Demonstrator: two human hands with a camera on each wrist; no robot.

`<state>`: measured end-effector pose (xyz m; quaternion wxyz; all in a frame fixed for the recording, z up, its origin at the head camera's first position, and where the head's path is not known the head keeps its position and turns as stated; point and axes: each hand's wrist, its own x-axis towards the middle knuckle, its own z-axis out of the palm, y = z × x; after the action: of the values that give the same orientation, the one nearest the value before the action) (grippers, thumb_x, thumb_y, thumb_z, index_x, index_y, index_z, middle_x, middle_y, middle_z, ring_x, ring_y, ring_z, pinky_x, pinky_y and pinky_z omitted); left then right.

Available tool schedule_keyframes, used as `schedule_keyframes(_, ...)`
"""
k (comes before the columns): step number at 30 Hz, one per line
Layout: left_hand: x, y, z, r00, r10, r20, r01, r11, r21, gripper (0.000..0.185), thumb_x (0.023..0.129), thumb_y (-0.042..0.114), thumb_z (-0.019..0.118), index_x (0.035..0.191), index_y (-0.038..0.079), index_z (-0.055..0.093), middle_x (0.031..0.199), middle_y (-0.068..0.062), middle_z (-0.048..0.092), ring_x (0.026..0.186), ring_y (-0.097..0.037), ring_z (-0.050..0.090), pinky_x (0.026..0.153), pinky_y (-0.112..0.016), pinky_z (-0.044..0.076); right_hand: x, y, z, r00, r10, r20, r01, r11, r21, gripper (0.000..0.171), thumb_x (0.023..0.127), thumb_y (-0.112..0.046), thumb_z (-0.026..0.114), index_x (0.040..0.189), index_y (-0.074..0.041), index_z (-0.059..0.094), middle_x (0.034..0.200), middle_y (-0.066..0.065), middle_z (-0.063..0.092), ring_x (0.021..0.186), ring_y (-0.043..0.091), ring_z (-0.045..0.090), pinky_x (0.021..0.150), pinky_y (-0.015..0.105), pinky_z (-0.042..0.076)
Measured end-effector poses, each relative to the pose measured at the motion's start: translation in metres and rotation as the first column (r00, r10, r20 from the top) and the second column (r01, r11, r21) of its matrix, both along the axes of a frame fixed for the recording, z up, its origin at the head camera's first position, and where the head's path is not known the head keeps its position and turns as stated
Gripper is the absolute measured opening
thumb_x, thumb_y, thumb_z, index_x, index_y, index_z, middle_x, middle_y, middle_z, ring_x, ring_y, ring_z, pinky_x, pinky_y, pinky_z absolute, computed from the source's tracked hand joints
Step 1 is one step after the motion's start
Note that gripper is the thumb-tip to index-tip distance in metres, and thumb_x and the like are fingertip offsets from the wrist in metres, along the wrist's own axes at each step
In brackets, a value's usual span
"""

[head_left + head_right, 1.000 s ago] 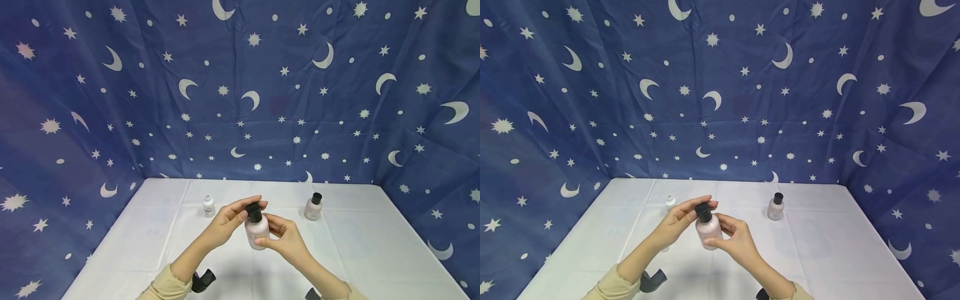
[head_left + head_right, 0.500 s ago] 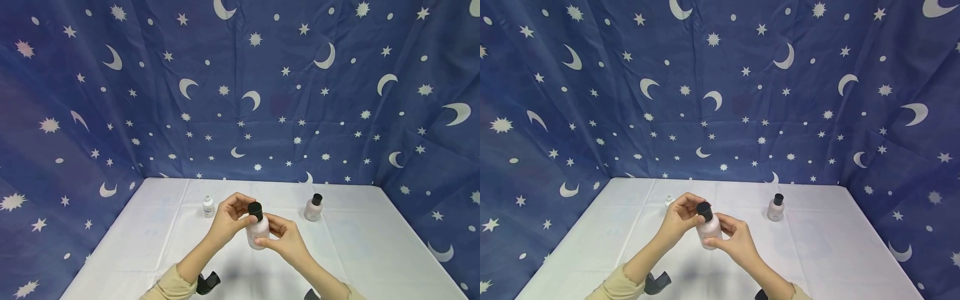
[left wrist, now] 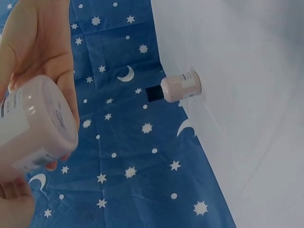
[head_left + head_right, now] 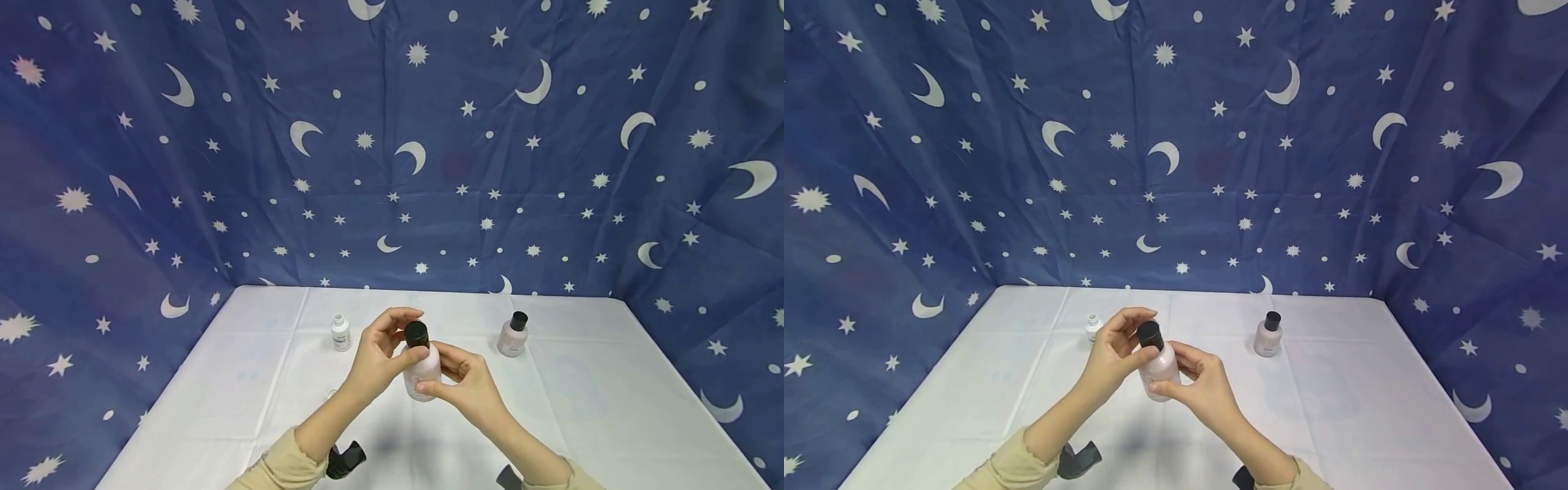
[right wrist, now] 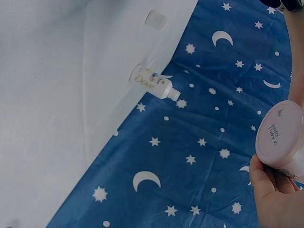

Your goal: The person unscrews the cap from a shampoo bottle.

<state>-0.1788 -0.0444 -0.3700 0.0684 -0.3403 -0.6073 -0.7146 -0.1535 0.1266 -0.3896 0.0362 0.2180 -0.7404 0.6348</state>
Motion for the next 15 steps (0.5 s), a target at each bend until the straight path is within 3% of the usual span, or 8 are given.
schedule_keyframes(4, -0.004, -0.004, 0.001, 0.988, -0.147, -0.056, 0.146, 0.989, -0.015, 0.064, 0.089, 0.029, 0.065, 0.132, -0.011, 0.041, 0.13, 0.008, 0.056, 0.12, -0.006, 0.053, 0.104, -0.022, 0.041, -0.001, 0.001, 0.001, 1.0, -0.012, 0.006, 0.012, 1.0, 0.001, 0.053, 0.076, -0.004, 0.077, 0.122, 0.012, 0.055, 0.116, 0.028, 0.062, 0.101, -0.003, 0.061, 0.091, 0.019, 0.05)
schedule_keyframes(6, -0.006, -0.007, 0.003, 0.972, -0.224, -0.073, 0.221, 0.974, -0.048, 0.061, 0.096, 0.028, 0.055, 0.138, -0.011, 0.035, 0.14, 0.0, 0.051, 0.128, -0.008, 0.048, 0.109, -0.023, 0.037, -0.001, 0.002, 0.001, 1.0, -0.025, 0.012, 0.025, 1.0, 0.008, 0.054, 0.075, -0.005, 0.077, 0.121, 0.012, 0.055, 0.116, 0.028, 0.062, 0.102, -0.004, 0.061, 0.092, 0.02, 0.051)
schedule_keyframes(9, -0.01, -0.013, 0.008, 0.939, -0.341, -0.039, 0.336, 0.937, -0.093, 0.053, 0.103, 0.023, 0.037, 0.143, -0.009, 0.025, 0.149, -0.019, 0.035, 0.137, -0.009, 0.037, 0.114, -0.024, 0.029, -0.001, 0.003, 0.002, 0.999, -0.035, 0.015, 0.035, 0.999, 0.019, 0.054, 0.075, -0.005, 0.077, 0.121, 0.012, 0.056, 0.117, 0.028, 0.062, 0.102, -0.004, 0.06, 0.093, 0.023, 0.051)
schedule_keyframes(13, -0.016, -0.02, 0.013, 0.905, -0.425, 0.029, 0.424, 0.891, -0.165, 0.051, 0.103, 0.017, 0.028, 0.146, -0.007, 0.017, 0.15, -0.03, 0.021, 0.14, -0.006, 0.029, 0.116, -0.021, 0.024, 0.0, 0.003, 0.003, 0.999, -0.032, 0.011, 0.032, 0.999, 0.019, 0.054, 0.075, -0.005, 0.077, 0.121, 0.012, 0.056, 0.117, 0.028, 0.062, 0.103, -0.004, 0.06, 0.093, 0.025, 0.051)
schedule_keyframes(15, -0.018, -0.022, 0.015, 0.901, -0.433, 0.027, 0.429, 0.879, -0.208, 0.051, 0.104, 0.019, 0.03, 0.147, -0.006, 0.016, 0.149, -0.031, 0.022, 0.139, -0.005, 0.031, 0.115, -0.021, 0.024, 0.0, 0.003, 0.003, 1.0, -0.029, 0.009, 0.029, 0.999, 0.018, 0.054, 0.075, -0.005, 0.077, 0.121, 0.012, 0.056, 0.117, 0.028, 0.062, 0.103, -0.004, 0.06, 0.093, 0.024, 0.051)
